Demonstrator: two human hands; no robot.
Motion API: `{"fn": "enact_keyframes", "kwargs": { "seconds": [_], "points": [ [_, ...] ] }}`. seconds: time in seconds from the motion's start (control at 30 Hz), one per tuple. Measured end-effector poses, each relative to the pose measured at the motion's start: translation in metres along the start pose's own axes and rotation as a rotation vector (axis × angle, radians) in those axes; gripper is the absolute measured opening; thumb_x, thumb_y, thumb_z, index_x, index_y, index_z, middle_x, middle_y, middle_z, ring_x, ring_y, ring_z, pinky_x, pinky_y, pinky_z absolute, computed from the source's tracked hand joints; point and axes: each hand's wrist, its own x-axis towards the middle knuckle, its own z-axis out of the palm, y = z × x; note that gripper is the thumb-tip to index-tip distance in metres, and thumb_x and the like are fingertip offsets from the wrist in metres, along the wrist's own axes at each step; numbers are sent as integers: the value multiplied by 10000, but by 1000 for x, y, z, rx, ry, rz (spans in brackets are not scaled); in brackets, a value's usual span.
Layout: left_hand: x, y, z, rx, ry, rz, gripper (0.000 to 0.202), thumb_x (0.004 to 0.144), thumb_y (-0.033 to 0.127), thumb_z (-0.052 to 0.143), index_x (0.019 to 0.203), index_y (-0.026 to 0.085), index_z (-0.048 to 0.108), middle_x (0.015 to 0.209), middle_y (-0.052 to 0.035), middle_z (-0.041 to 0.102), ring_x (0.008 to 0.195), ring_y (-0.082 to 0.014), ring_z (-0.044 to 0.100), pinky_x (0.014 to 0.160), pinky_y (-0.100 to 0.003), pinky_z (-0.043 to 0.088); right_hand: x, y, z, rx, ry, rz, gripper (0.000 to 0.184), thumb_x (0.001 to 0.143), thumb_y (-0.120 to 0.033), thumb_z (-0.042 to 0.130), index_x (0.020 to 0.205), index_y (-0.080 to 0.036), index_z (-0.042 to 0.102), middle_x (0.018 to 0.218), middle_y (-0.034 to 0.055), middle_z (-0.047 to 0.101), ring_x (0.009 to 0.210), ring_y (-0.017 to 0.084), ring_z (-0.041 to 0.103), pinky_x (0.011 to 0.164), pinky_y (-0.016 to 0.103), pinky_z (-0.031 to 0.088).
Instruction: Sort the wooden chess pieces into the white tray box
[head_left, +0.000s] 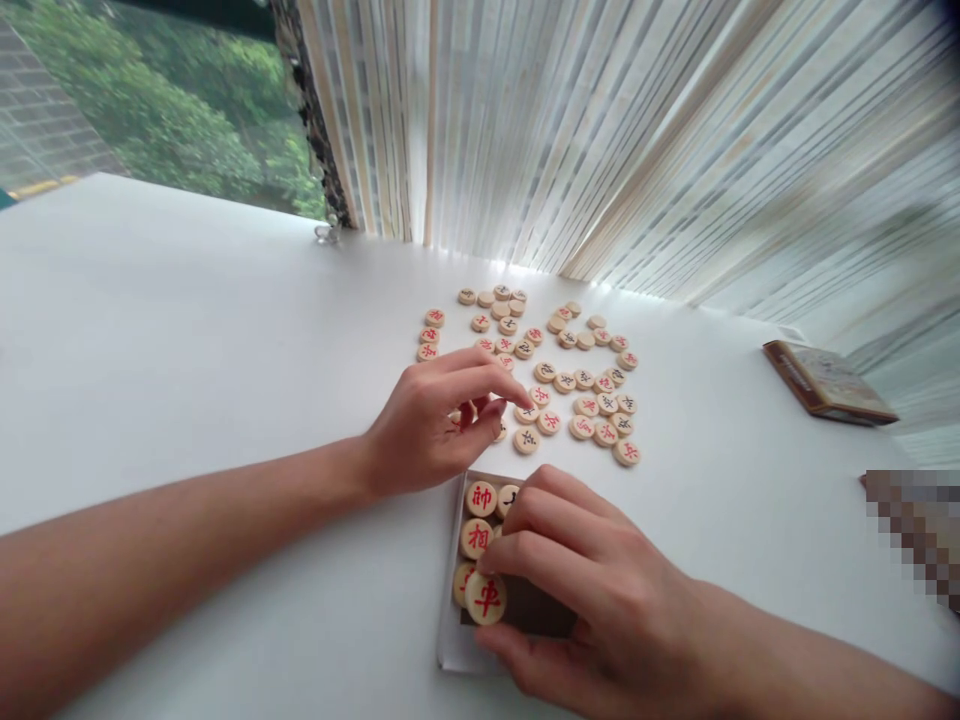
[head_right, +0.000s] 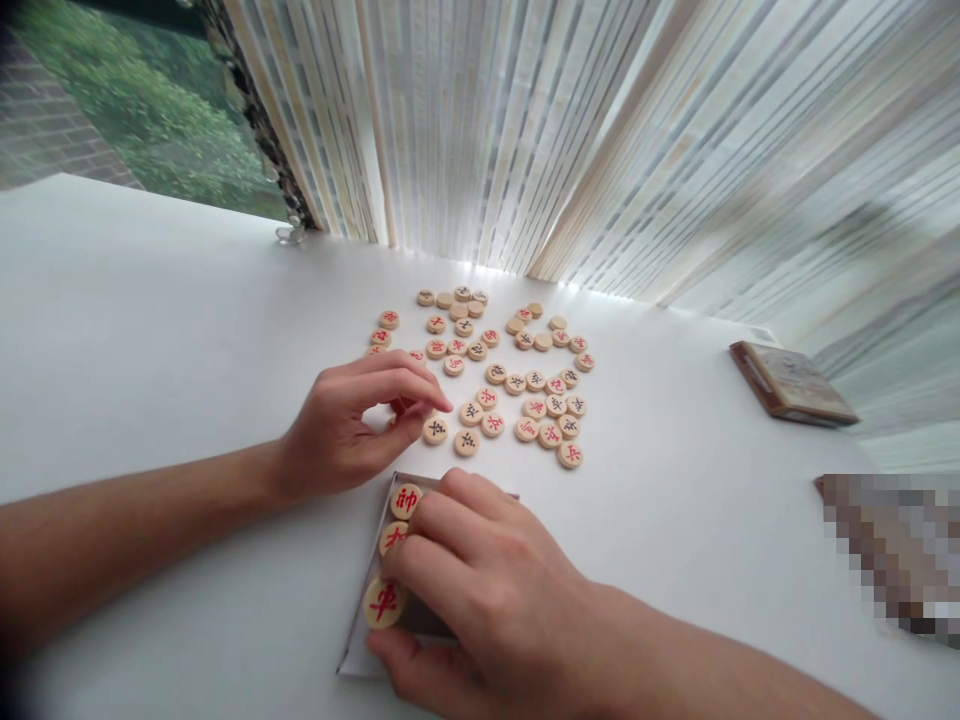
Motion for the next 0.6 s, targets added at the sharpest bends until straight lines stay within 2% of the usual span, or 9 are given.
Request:
{"fn": "enact_keyframes", "kwargs": {
  "seconds": [0.13,0.27,0.6],
  "points": [
    [0,-1,0,-4,-7,12,245,875,-30,607,957,144,758,922,-49,726,753,-120,659,621,-215,537,-1,1,5,-57,-31,-15,102,930,-224,735,954,-134,695,846,95,664,785,238,495,681,378,470],
    [-1,-2,1,-10,-9,25,247,873,-37,609,959,143,755,926,-49,725,766,-126,660,622,-220,536,-1,1,10,-106,-4,-55,106,959,-217,711,906,-125,699,824,89,655,769,231,479,662,368,441],
    [0,-2,1,-17,-19,37,239,878,-43,609,957,124,761,929,-59,730,744,-125,645,615,-226,524,-4,3,11,-94,-7,-82,90,979,-185,698,995,-109,744,846,95,680,776,235,497,706,375,438]
  ]
}}
